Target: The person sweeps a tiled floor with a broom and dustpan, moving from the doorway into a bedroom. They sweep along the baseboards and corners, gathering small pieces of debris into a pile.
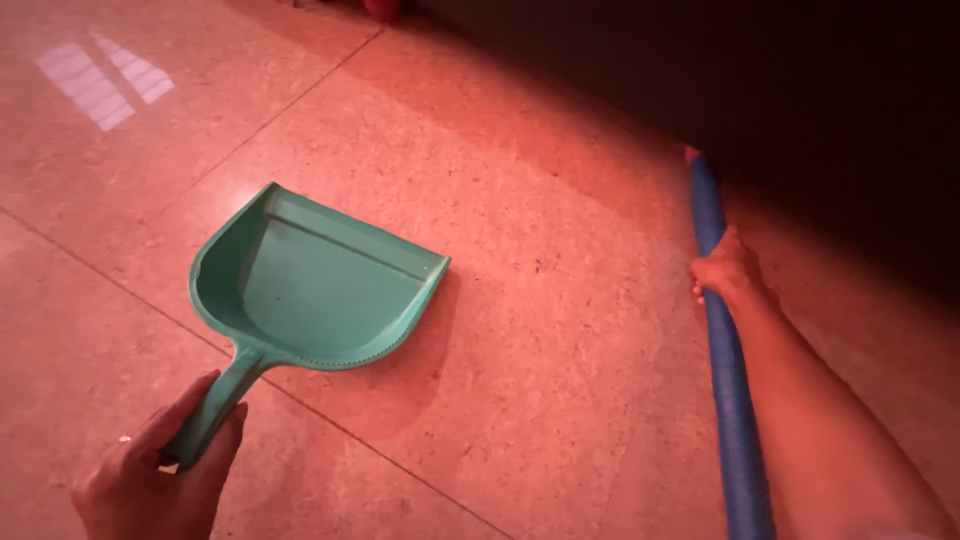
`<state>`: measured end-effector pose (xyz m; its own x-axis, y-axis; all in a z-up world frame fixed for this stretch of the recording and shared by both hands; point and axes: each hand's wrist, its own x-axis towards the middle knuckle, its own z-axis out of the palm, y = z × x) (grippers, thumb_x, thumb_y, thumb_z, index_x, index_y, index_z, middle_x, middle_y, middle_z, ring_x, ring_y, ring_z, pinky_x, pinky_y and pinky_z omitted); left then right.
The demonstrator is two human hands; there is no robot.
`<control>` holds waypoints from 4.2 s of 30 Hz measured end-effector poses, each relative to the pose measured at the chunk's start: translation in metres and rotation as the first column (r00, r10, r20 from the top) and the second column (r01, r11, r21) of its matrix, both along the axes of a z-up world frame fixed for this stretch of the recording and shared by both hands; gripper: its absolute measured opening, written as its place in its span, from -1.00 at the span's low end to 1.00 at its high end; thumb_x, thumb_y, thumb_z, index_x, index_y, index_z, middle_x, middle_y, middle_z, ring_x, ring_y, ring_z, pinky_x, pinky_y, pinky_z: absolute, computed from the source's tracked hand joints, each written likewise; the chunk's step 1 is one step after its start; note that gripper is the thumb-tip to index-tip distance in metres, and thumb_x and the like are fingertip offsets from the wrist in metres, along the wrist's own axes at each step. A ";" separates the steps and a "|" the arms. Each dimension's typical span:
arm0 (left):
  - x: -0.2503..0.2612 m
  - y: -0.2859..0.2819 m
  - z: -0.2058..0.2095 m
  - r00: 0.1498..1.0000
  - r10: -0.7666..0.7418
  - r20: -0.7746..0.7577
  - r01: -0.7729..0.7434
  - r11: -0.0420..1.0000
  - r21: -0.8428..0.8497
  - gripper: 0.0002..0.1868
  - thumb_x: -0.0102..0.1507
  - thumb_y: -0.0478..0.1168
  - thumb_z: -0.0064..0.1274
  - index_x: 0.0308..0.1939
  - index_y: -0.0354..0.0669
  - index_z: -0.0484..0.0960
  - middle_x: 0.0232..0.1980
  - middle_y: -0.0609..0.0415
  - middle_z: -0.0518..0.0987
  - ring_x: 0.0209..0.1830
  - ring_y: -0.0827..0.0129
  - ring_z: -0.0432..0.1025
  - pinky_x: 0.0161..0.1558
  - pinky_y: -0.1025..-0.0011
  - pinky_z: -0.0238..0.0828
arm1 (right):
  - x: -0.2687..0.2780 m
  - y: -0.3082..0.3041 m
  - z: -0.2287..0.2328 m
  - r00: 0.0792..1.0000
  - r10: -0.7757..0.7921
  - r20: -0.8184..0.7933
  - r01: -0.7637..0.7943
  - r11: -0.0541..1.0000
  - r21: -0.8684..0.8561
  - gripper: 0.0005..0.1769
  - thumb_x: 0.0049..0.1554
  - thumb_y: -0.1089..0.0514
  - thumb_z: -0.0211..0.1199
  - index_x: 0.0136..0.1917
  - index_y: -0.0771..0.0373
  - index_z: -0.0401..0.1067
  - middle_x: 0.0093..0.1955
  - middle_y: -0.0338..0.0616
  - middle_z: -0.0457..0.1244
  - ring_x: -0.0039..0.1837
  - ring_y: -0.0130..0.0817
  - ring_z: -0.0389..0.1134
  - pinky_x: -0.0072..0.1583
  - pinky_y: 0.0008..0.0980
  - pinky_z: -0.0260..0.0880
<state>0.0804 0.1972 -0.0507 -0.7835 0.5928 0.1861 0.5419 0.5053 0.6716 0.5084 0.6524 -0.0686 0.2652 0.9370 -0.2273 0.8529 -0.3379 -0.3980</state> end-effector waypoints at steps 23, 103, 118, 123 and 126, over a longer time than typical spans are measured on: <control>0.030 -0.025 0.065 0.998 0.014 0.067 -0.030 0.969 0.245 -0.61 0.22 -0.12 0.27 0.13 -0.07 0.73 -0.26 -0.08 0.68 -0.32 0.34 0.60 -0.19 0.35 0.48 | 0.001 -0.134 0.070 0.658 0.707 0.259 -0.689 0.704 -0.171 -0.05 0.05 0.28 0.20 0.62 -0.15 -0.03 0.02 0.23 0.38 0.01 0.16 0.45 0.03 0.02 0.44; -0.067 -0.265 0.065 0.740 0.672 0.002 -0.648 0.712 0.271 -0.54 0.19 -0.24 0.39 0.19 -0.10 0.76 -0.16 -0.15 0.70 -0.34 0.11 0.56 -0.26 0.23 0.47 | -0.317 -0.397 0.100 0.196 0.832 0.518 -0.966 0.256 -0.047 -0.33 0.13 -0.36 0.15 0.36 0.04 0.32 -0.15 0.09 0.42 -0.07 0.13 0.48 -0.05 0.06 0.49; -0.089 -0.347 0.077 0.614 0.777 -0.138 -0.679 0.610 0.409 -0.60 0.24 -0.32 0.29 0.18 -0.21 0.71 0.12 -0.05 0.70 -0.05 0.20 0.62 -0.02 0.32 0.53 | -0.380 -0.430 0.077 -0.362 0.880 0.308 -0.925 -0.379 -0.007 -0.46 0.08 -0.31 0.22 0.15 0.08 0.42 -0.20 -0.03 0.42 -0.19 0.03 0.47 -0.20 0.01 0.48; -0.094 -0.376 0.094 0.518 0.854 0.035 -0.820 0.485 0.303 -0.57 0.19 -0.26 0.32 0.16 -0.14 0.74 -0.06 -0.06 0.73 -0.31 0.21 0.57 -0.22 0.30 0.46 | -0.403 -0.411 0.074 -0.200 0.880 0.431 -0.980 -0.185 -0.076 -0.43 0.11 -0.38 0.16 0.20 0.00 0.40 -0.16 0.02 0.44 -0.09 0.02 0.50 -0.05 -0.03 0.51; -0.092 -0.384 0.101 0.500 0.864 -0.054 -0.788 0.480 0.385 -0.59 0.21 -0.25 0.33 0.15 -0.16 0.74 -0.04 -0.08 0.71 -0.27 0.24 0.60 -0.20 0.34 0.49 | -0.427 -0.406 0.083 -0.072 0.881 0.467 -0.992 -0.014 -0.125 -0.42 0.13 -0.40 0.13 0.22 -0.03 0.41 -0.13 0.07 0.44 -0.04 0.07 0.50 0.00 0.01 0.51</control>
<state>-0.0114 -0.1869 0.0502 -0.7926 -0.4203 0.4417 0.1135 0.6099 0.7843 0.0816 0.2465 0.0149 -0.9251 0.3276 -0.1919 0.3153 0.9445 0.0922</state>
